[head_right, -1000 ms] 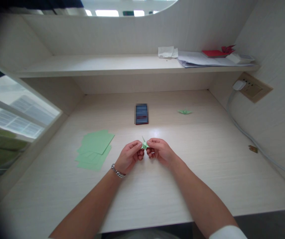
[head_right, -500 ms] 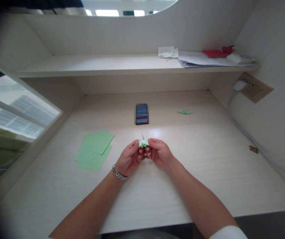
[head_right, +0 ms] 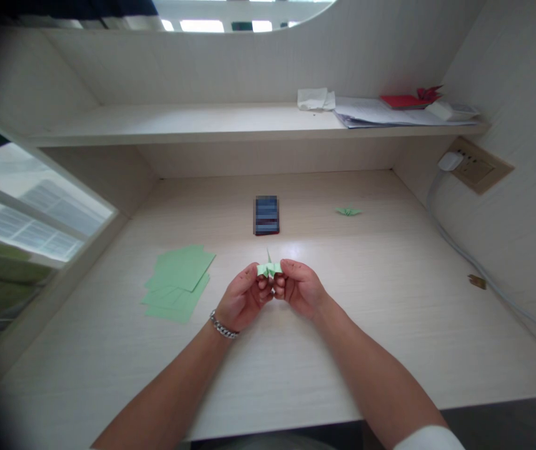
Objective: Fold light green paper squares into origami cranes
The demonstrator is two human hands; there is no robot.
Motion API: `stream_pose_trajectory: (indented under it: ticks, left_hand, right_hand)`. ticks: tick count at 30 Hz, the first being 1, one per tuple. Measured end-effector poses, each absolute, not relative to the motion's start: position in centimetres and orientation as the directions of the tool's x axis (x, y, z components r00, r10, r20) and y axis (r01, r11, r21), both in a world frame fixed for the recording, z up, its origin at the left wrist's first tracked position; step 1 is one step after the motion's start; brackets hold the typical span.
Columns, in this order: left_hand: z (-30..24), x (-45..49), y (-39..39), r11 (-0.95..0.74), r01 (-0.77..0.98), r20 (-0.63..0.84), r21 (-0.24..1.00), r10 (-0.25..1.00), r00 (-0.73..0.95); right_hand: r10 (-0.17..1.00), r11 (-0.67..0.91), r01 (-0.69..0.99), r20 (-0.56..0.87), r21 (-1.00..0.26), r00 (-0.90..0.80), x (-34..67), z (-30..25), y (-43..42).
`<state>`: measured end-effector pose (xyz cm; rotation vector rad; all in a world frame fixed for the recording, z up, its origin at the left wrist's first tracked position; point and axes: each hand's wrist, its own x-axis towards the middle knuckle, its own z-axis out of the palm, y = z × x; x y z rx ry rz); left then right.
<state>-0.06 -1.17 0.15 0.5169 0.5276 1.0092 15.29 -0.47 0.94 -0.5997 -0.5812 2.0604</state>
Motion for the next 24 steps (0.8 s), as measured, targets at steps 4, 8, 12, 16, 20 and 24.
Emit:
stream_pose_trajectory:
  ticks: [4, 8, 12, 16, 20, 24]
  left_hand:
    - [0.05, -0.16, -1.23, 0.431, -0.666, -0.168, 0.609, 0.890, 0.423]
    - [0.08, -0.20, -1.25, 0.432, -0.679, -0.174, 0.594, 0.893, 0.416]
    - [0.25, -0.21, -1.28, 0.421, -0.690, -0.165, 0.588, 0.898, 0.407]
    - [0.49, -0.23, -1.26, 0.411, -0.707, -0.175, 0.576, 0.906, 0.384]
    - [0.65, -0.26, -1.21, 0.402, -0.733, -0.189, 0.550, 0.914, 0.359]
    - [0.68, -0.31, -1.16, 0.393, -0.762, -0.169, 0.514, 0.918, 0.359]
  right_hand:
    - [0.854, -0.497, -0.625, -0.213, -0.602, -0.474, 15.22, 1.16, -0.54]
    - [0.866, -0.484, -0.637, -0.225, -0.600, -0.446, 15.14, 1.23, -0.55]
    - [0.882, -0.463, -0.667, -0.228, -0.584, -0.413, 15.19, 1.08, -0.46]
    - [0.880, -0.470, -0.687, -0.236, -0.555, -0.411, 15.31, 0.97, -0.28]
    - [0.871, -0.485, -0.693, -0.223, -0.534, -0.438, 15.37, 1.03, -0.19]
    - [0.869, -0.488, -0.696, -0.222, -0.527, -0.441, 15.33, 1.06, -0.21]
